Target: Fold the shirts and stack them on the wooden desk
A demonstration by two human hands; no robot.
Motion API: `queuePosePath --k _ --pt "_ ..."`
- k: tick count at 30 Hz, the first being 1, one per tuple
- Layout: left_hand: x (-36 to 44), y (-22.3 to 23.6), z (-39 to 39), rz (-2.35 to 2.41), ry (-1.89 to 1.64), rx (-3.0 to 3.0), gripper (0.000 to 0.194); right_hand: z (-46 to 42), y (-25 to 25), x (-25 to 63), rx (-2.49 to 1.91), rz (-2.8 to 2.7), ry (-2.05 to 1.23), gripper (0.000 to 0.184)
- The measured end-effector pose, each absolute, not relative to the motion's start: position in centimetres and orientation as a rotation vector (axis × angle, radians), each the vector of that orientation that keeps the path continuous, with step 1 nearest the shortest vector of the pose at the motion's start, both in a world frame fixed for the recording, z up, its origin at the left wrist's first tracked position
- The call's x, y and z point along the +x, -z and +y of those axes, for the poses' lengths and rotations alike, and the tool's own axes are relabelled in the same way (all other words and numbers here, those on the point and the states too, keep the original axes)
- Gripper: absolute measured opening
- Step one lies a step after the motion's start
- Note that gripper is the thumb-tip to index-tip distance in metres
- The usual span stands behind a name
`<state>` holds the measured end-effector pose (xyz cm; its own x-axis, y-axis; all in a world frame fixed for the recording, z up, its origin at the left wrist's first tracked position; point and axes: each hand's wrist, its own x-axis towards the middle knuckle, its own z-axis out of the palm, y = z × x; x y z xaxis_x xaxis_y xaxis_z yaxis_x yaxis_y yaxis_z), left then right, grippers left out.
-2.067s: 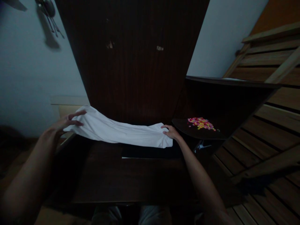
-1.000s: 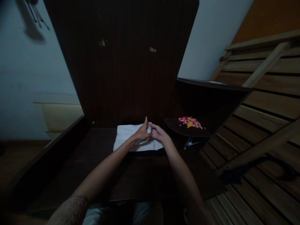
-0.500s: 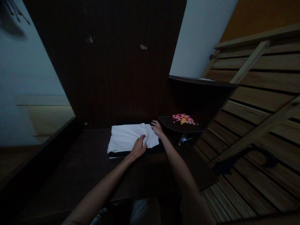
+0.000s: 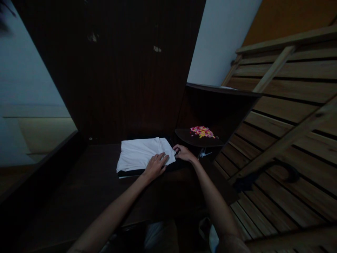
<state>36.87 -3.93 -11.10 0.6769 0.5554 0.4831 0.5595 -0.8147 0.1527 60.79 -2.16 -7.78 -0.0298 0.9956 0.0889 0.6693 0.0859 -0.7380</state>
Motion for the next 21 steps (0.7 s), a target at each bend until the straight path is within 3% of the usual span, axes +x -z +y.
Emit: queuePosePath --k 3,6,12,16,21 --pt "37.4 11.3 -3.8 -0.966 0.832 -2.833 0.030 -3.9 8.3 60.1 -1.633 -1.775 -0.530 0.021" --pt "37.8 11.9 -3.4 -1.079 0.965 -2.811 0.021 -5.1 9.2 59.1 -1.623 -1.730 -0.578 0.046" --pt "37.4 12.6 -3.5 -1.044 1.031 -2.866 0.021 -5.9 10.3 59.0 -1.643 -1.677 -0.648 0.031" --pt "36.5 12.7 -3.8 -0.936 1.284 -2.965 0.040 -6.0 9.8 59.9 -1.717 -1.669 -0.718 0.024" --pt "35.9 12.9 -3.8 -1.095 1.535 -2.876 0.043 -4.3 8.4 58.8 -1.685 -1.409 -0.560 0.027"
